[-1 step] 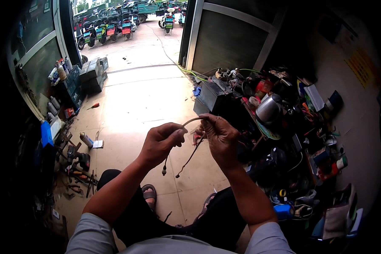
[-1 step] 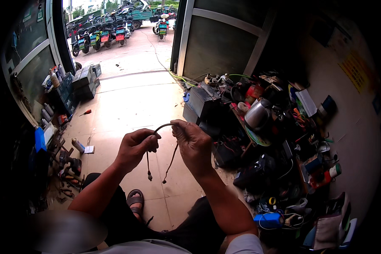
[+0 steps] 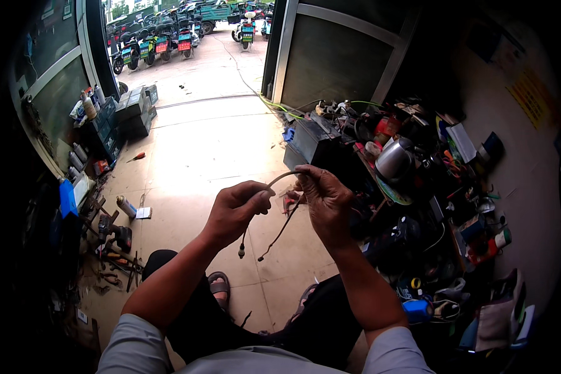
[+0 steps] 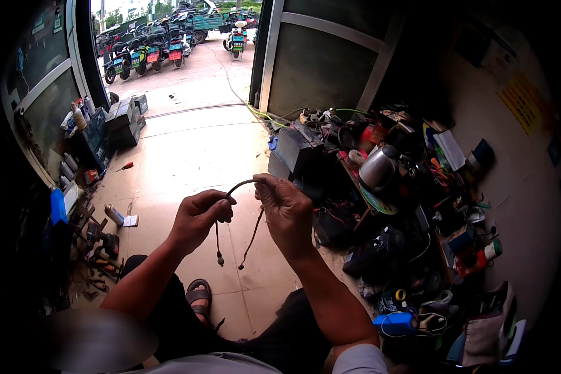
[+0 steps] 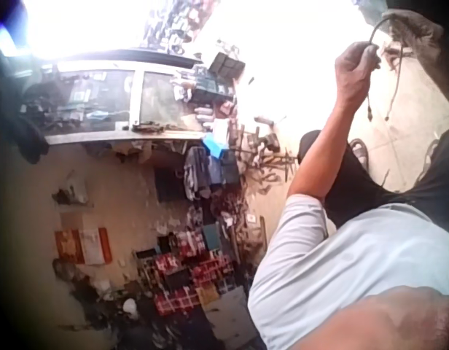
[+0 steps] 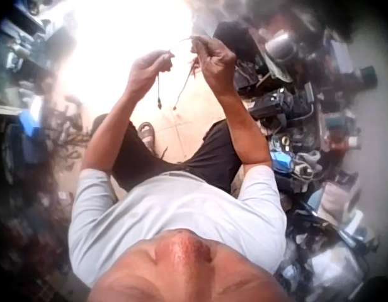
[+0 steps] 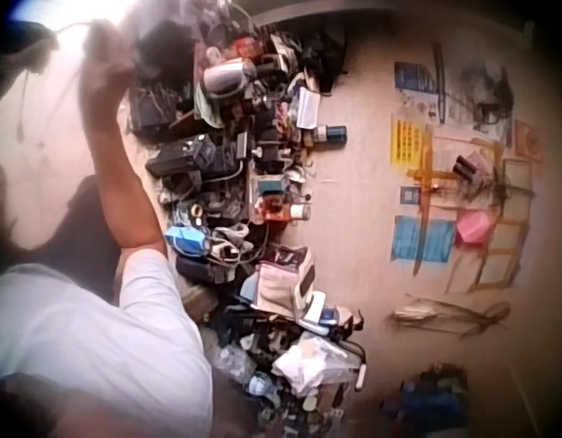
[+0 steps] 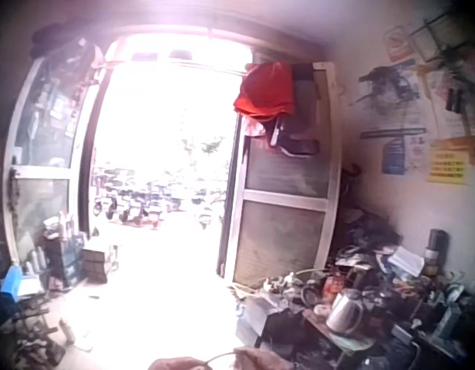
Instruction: The person holds an electronics charger and uses a digital multimeter to test its output by touching the probes to the charger's output connector while viewing the multimeter screen.
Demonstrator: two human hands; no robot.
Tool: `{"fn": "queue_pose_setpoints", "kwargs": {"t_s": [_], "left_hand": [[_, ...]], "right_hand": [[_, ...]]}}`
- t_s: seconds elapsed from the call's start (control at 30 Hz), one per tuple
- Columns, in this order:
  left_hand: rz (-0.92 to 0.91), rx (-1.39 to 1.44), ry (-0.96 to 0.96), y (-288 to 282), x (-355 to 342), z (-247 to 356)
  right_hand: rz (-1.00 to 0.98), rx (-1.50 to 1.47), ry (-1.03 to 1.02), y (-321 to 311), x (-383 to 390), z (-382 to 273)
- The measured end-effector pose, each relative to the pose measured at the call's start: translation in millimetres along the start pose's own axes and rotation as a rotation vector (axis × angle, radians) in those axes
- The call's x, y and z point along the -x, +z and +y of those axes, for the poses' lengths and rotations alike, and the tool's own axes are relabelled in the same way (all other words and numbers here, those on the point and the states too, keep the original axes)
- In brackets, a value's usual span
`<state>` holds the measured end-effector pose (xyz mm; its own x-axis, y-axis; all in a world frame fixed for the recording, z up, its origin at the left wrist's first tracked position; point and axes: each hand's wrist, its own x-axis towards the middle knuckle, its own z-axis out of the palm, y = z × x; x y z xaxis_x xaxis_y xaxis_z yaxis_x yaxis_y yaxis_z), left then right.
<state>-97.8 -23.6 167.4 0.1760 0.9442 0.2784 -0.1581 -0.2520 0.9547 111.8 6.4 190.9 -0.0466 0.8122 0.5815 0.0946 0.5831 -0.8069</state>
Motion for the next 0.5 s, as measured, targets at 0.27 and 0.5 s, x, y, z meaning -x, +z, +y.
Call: {"fn": "queue_pose_setpoints", "kwargs": {"t_s": [0.27, 0.5], "left_hand": [[0.004, 0.012, -0.016, 4, 1, 2], [-0.019, 0.268, -0.103, -3, 3, 5]], "right_hand": [[-0.09, -0.149, 0.225, -6, 7, 9], [-0.391, -0.264, 0.502, 6, 20, 22]]}}
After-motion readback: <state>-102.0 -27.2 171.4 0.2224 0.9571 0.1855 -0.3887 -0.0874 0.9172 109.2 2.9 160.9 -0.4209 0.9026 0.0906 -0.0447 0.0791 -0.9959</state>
